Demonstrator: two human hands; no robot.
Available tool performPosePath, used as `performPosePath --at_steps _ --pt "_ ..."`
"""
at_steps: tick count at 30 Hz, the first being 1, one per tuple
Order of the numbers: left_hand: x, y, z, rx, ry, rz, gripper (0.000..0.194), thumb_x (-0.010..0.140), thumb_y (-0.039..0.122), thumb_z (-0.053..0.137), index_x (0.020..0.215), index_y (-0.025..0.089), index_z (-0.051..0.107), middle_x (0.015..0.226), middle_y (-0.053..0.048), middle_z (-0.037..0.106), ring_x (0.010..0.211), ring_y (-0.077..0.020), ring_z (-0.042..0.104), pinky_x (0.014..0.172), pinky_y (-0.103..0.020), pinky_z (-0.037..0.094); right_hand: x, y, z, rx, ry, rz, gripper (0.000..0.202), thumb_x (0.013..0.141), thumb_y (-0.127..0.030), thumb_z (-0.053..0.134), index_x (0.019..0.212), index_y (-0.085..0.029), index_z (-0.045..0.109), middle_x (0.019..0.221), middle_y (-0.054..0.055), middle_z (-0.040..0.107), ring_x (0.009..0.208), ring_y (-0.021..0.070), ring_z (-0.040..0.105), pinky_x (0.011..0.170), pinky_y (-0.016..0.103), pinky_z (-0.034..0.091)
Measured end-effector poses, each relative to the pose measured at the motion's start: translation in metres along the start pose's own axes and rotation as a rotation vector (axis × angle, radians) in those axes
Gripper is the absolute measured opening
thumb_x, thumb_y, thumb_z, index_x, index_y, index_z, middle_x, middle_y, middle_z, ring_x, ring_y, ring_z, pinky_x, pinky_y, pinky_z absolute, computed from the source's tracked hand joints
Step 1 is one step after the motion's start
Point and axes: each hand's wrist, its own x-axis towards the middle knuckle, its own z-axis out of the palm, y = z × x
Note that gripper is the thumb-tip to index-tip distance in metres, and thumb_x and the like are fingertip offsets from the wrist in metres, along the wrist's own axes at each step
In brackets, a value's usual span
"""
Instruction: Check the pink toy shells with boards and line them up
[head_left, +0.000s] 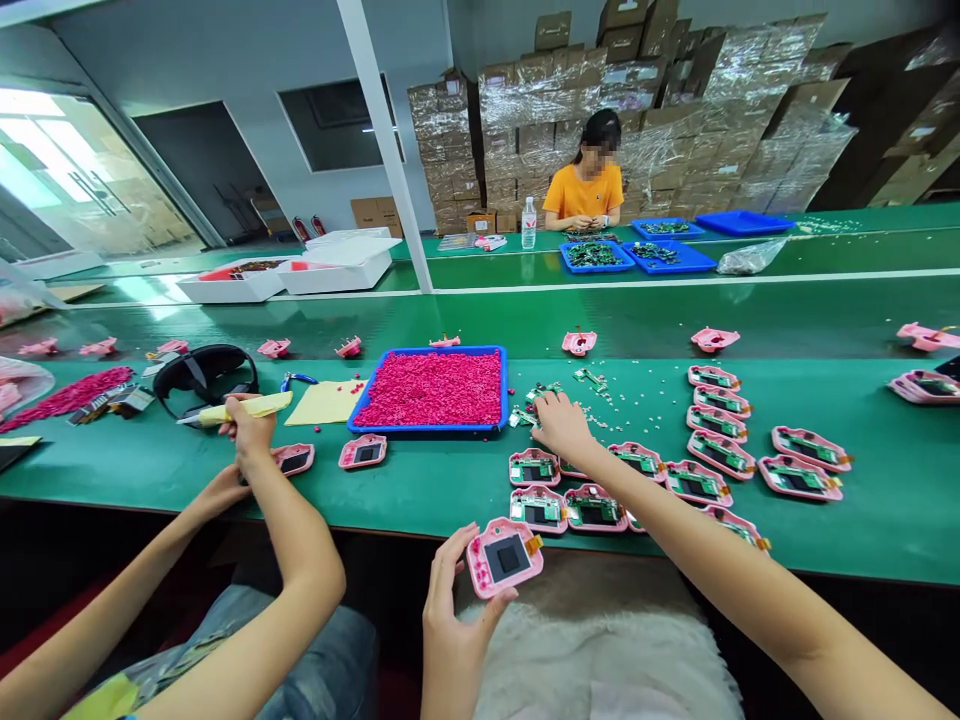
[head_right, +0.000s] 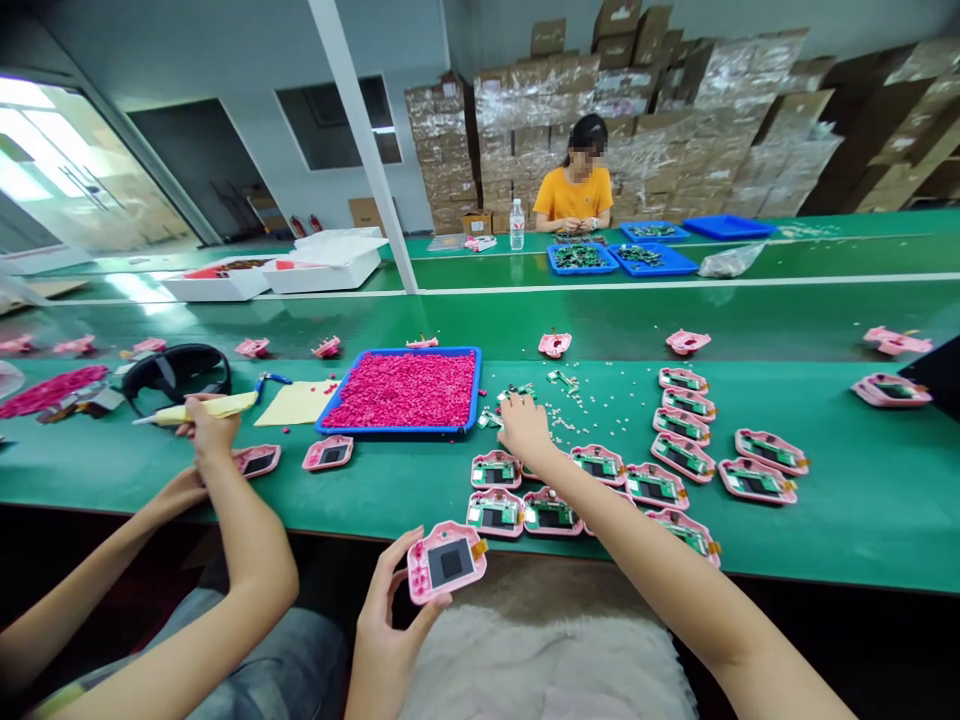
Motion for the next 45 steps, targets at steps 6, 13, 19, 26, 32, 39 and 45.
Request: performPosePath --at_steps 6,13,19,26,32,39,45 --pt "-0.006 0.0 -0.001 -0.008 0.089 0.04 0.057 0.069 0.056 0.075 0.115 0.024 0.065 0.123 -0.011 0.066 0.114 -0.0294 0.061 0.096 -0.043 0.05 -0.009 0.015 0.002 -0.002 0.021 0.003 0.031 0.082 -0.043 0.07 0.099 -0.017 0.07 0.112 0.016 0.063 0.107 0.0332 0.056 0.078 0.04 0.05" --pt "-0.004 -0.001 -0.001 -0.038 0.084 0.007 0.058 0.068 0.053 0.076 0.117 0.026 0.064 0.126 -0.009 0.066 0.114 -0.0275 0.062 0.098 -0.041 0.049 -0.025 0.026 -0.004 0.032 0.111 -0.062 0.019 0.087 -0.03 0.062 0.095 -0.02 0.074 0.122 0.013 0.063 0.115 0.0325 0.051 0.086 0.045 0.047" --pt "-0.003 0.011 0.003 -0.071 0.02 -0.113 0.066 0.066 0.055 0.077 0.122 0.023 0.063 0.123 -0.009 0.07 0.118 -0.0291 0.063 0.105 -0.042 0.047 -0.083 0.027 -0.035 0.323 0.285 -0.336 0.017 0.084 -0.029 0.067 0.098 -0.022 0.073 0.127 0.01 0.063 0.111 0.0282 0.054 0.096 0.048 0.046" --pt "-0.006 0.012 0.018 -0.136 -0.043 -0.137 0.069 0.064 0.047 0.082 0.126 0.024 0.062 0.124 -0.008 0.07 0.117 -0.0278 0.064 0.101 -0.039 0.052 -0.156 -0.005 -0.062 0.392 0.354 -0.576 0.024 0.085 -0.028 0.066 0.108 -0.025 0.07 0.127 0.008 0.066 0.115 0.0283 0.055 0.103 0.054 0.042" --pt "-0.011 0.025 0.024 -0.117 -0.033 -0.091 0.069 0.062 0.049 0.083 0.123 0.024 0.065 0.123 -0.009 0.07 0.114 -0.028 0.066 0.101 -0.039 0.053 -0.169 -0.002 -0.063 0.381 0.328 -0.55 0.028 0.084 -0.027 0.067 0.113 -0.026 0.069 0.128 0.008 0.065 0.114 0.0291 0.055 0.103 0.055 0.042" --pt "-0.016 0.042 0.025 -0.284 -0.227 -0.212 0.082 0.06 0.056 0.082 0.13 0.019 0.06 0.118 -0.012 0.073 0.112 -0.0296 0.066 0.096 -0.036 0.054 -0.179 0.009 -0.065 0.506 0.375 -0.578 0.034 0.085 -0.028 0.069 0.119 -0.029 0.067 0.12 0.008 0.069 0.116 0.0285 0.055 0.099 0.051 0.048" --pt "-0.025 0.033 0.033 -0.431 -0.404 -0.307 0.09 0.062 0.053 0.081 0.139 0.018 0.05 0.124 -0.014 0.069 0.108 -0.0286 0.068 0.097 -0.036 0.052 -0.195 0.022 -0.055 0.627 0.335 -0.538 0.035 0.083 -0.03 0.071 0.118 -0.03 0.068 0.117 0.007 0.07 0.117 0.0286 0.055 0.094 0.046 0.053"
